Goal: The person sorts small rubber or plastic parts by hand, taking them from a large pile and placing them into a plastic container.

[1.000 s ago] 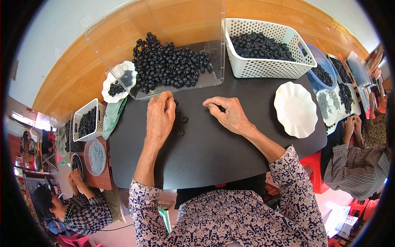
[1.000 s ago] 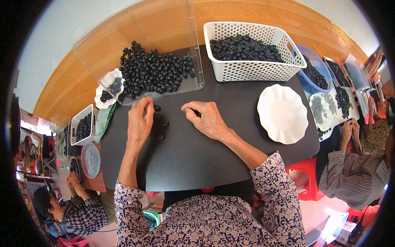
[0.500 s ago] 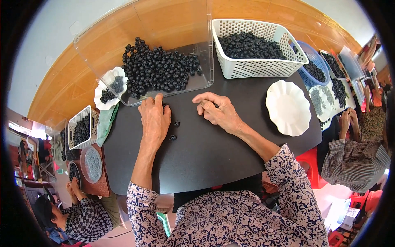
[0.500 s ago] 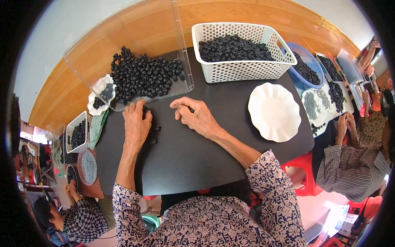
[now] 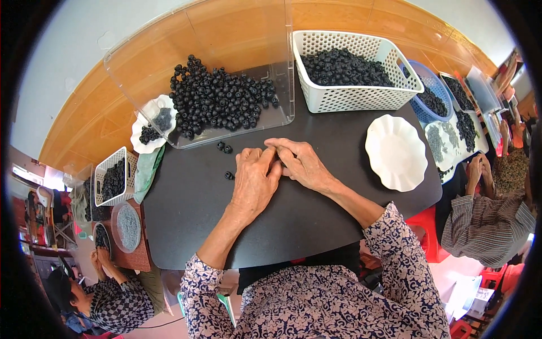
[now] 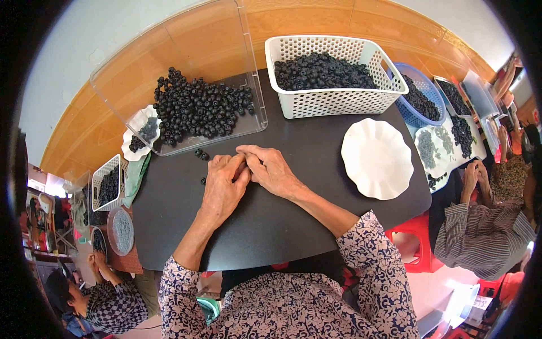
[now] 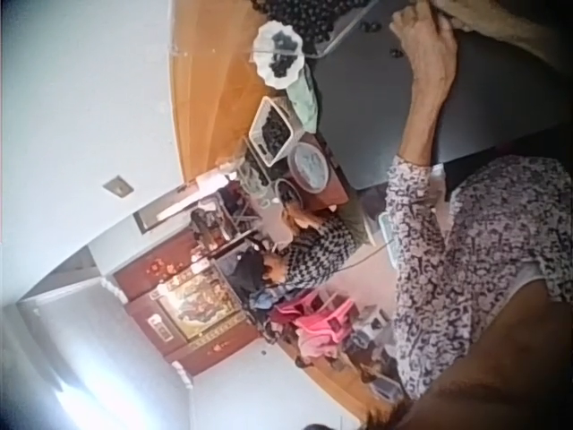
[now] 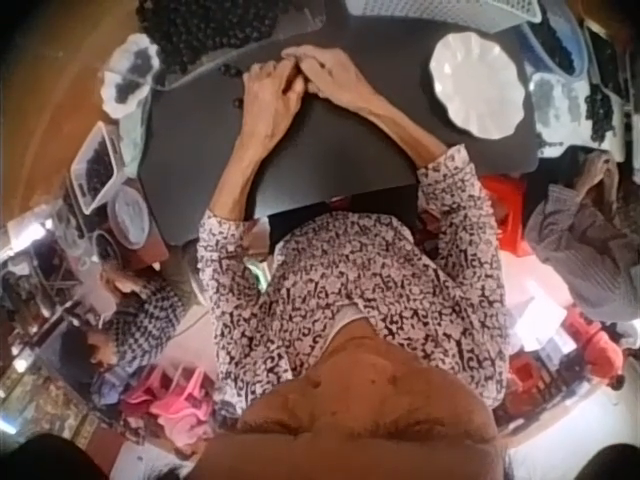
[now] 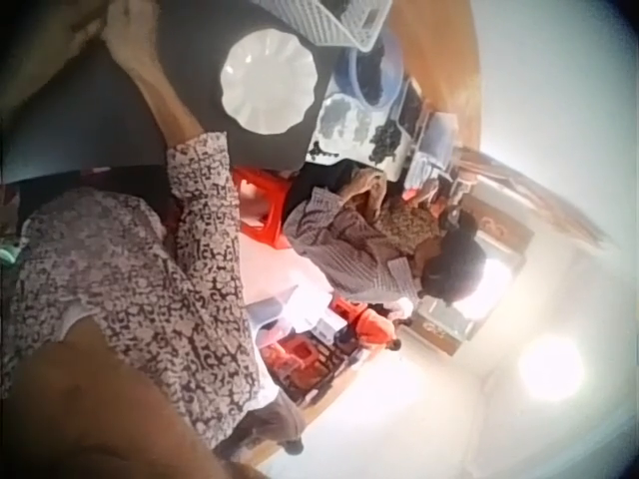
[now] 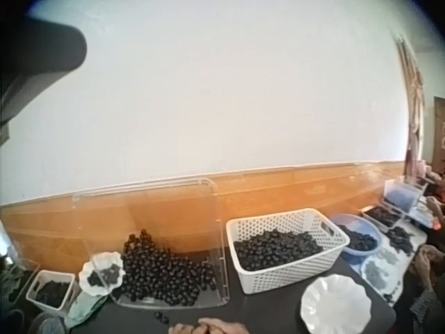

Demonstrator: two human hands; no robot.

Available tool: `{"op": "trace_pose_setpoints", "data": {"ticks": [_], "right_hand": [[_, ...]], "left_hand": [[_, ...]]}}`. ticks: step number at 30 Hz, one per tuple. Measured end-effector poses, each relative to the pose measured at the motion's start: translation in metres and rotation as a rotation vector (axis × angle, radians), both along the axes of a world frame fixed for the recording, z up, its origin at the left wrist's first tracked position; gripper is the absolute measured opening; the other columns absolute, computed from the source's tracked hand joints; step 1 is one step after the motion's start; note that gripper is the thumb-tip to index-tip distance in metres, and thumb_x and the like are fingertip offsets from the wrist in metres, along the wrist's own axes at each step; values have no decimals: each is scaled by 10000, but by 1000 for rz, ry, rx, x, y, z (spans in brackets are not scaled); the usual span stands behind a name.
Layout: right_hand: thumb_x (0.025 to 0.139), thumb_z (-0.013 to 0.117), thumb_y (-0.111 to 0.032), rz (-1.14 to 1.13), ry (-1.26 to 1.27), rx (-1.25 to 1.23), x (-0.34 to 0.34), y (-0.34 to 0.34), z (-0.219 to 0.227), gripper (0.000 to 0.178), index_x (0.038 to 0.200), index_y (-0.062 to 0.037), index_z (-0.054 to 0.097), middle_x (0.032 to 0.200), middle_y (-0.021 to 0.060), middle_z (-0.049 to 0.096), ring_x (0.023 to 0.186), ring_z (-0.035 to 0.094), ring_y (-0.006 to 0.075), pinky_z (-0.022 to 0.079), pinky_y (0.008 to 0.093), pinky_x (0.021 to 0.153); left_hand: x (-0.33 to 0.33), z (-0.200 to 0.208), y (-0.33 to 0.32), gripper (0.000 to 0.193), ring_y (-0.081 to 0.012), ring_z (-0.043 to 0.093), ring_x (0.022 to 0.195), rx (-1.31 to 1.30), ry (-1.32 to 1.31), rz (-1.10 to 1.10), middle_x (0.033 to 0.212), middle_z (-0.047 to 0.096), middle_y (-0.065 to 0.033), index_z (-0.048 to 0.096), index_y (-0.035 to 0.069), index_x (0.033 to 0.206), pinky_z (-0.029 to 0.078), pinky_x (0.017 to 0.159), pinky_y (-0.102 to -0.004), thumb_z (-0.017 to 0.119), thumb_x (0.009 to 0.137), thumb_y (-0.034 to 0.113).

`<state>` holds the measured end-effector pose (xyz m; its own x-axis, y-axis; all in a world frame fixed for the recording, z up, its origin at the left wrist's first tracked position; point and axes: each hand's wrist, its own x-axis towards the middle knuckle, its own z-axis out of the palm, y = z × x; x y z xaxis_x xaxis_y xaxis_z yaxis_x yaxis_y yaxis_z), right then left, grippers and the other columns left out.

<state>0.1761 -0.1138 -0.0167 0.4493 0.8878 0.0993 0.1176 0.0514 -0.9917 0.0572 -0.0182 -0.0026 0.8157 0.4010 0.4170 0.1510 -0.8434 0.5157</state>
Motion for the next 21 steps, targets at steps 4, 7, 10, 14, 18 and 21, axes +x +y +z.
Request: {"op": "trace_pose_setpoints", "data": {"ticks": [4, 7, 10, 14, 18, 21], "right_hand": [[973, 388, -129, 57, 97, 9, 2, 1, -1, 359, 1233, 72, 534, 712, 29, 541, 596, 486, 75, 437, 238, 518], [970, 388, -128, 77, 198, -68, 6, -1, 8, 360, 1235, 64, 537, 716, 25, 544, 590, 480, 67, 411, 234, 498], [971, 415, -131, 59, 314, -110, 7, -1, 9, 330, 1203, 46, 569, 707, 11, 549, 566, 461, 54, 377, 221, 469], [980, 448, -125, 85, 94, -39, 4, 2, 3, 294, 1186, 35, 584, 712, 13, 554, 562, 461, 54, 381, 214, 468], [999, 446, -147, 82, -127, -21, -1, 0, 5, 294, 1198, 30, 570, 766, 22, 571, 573, 463, 57, 400, 210, 494], [1003, 462, -174, 95, -35, 35, 1, 2, 0, 301, 1194, 29, 574, 797, 34, 586, 571, 458, 57, 388, 204, 485]], "left_hand": [[-4, 7, 2, 180, -227, 520, 706, -167, 71, -37, 694, 545, -89, 619, 30, 983, 416, 724, -374, 629, 808, 69], [-4, 7, 7, 162, -153, 475, 607, -568, 34, 29, 628, 512, -61, 606, 13, 960, 412, 625, -323, 625, 809, 68], [-3, 7, 9, 151, -115, 425, 576, -617, 11, 25, 605, 481, -53, 596, -2, 938, 389, 559, -296, 625, 810, 73], [-3, 4, 6, 156, -136, 467, 586, -551, -22, -2, 625, 516, -65, 605, 2, 946, 403, 571, -303, 626, 813, 80], [-5, -2, 8, 165, -163, 531, 631, -263, 2, -10, 696, 575, -97, 613, -4, 958, 420, 586, -300, 635, 808, 61], [-4, -7, 10, 175, -159, 542, 658, -332, -59, -15, 738, 593, -93, 621, -9, 981, 423, 598, -289, 639, 820, 55]]}}
